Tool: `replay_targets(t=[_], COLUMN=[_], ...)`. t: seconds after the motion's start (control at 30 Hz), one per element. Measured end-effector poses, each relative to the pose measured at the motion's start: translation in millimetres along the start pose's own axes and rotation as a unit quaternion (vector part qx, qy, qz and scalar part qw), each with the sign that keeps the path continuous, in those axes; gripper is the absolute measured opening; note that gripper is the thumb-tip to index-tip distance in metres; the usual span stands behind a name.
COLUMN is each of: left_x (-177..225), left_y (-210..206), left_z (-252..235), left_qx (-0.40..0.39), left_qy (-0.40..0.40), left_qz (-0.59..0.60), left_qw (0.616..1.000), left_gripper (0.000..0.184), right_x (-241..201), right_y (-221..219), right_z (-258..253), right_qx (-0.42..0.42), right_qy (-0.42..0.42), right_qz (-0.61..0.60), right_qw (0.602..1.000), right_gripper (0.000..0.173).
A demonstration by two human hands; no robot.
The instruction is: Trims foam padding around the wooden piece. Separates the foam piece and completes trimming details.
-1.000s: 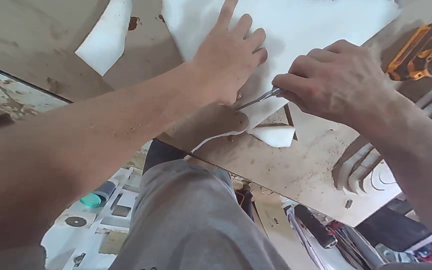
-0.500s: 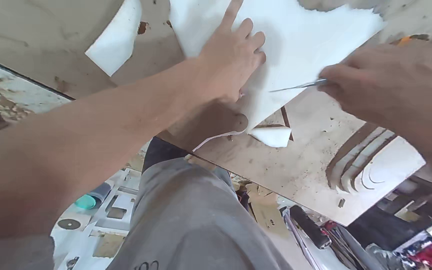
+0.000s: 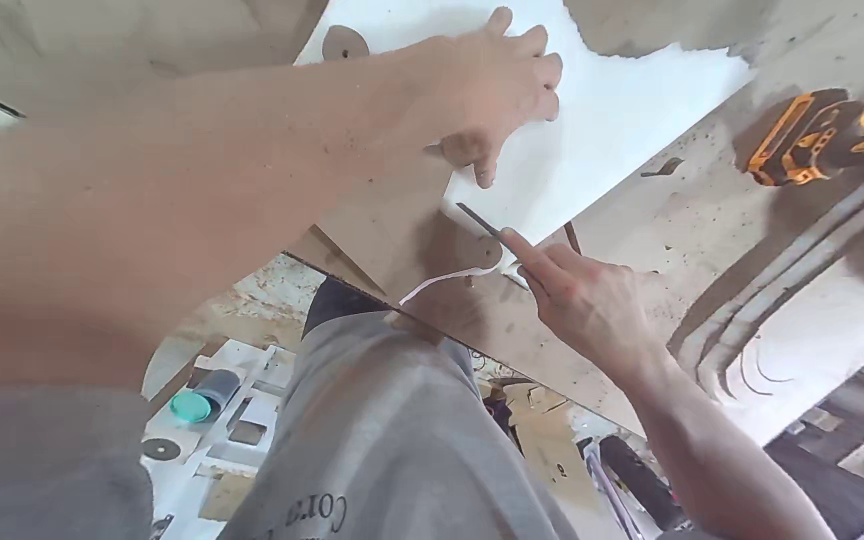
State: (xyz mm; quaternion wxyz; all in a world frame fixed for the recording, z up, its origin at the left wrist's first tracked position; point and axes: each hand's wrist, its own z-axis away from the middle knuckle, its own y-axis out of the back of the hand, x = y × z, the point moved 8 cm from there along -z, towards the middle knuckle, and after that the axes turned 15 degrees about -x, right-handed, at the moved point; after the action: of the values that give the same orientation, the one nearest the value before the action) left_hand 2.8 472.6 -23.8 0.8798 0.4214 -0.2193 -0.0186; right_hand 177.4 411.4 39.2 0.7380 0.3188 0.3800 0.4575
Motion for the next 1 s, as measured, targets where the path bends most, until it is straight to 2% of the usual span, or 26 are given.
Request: replay_targets(t=[0.1,0.2,0.3,0.37,0.43,0.57,0.7,0.87,1.0], left_x=[2.6,-1.7,-3.0,5.0,24.2,63.3,62.7,61.3,62.0], left_y=[4.2,11.5,5.0,-24.0,-64.8,-121.2,-131.3,-129.2,-128.0], left_z=[-5.6,4.7,56.1,98.4,133.3,153.7,143.9,139.6,139.7], left_qx=[-0.015,-0.003,0.106,0.199,0.255,0.271,0.249,0.226,0.224], left_qy=[0.000,0.034,0.098,0.157,0.213,0.281,0.309,0.313,0.318], left_qz=[-0.007,0.050,0.162,0.177,0.181,0.187,0.179,0.163,0.171], left_qw=[1.000,0.998,0.976,0.951,0.926,0.901,0.900,0.908,0.905], left_gripper=[0.092,0.072,0.044,0.039,0.046,0.078,0.092,0.092,0.091], right_x=[-3.3,-2.3,1.7,4.3,5.5,5.1,2.8,-2.3,-2.3], right_y=[-1.3,-2.4,-5.9,-6.5,-4.6,-2.9,-0.8,-3.7,3.9], right_z=[-7.0,-12.5,-14.4,-13.7,-14.0,-16.1,-18.8,-32.5,-23.6], right_qx=[0.002,-0.011,-0.013,-0.016,-0.022,-0.023,-0.024,-0.058,-0.078], right_qy=[0.018,0.019,0.027,0.038,0.044,0.059,0.062,0.053,0.044], right_qz=[0.015,0.018,0.015,0.017,0.020,0.026,0.036,0.042,0.069], right_qw=[1.000,1.000,0.999,0.999,0.999,0.998,0.997,0.996,0.994], right_gripper=[0.048,0.050,0.050,0.051,0.050,0.051,0.048,0.054,0.052])
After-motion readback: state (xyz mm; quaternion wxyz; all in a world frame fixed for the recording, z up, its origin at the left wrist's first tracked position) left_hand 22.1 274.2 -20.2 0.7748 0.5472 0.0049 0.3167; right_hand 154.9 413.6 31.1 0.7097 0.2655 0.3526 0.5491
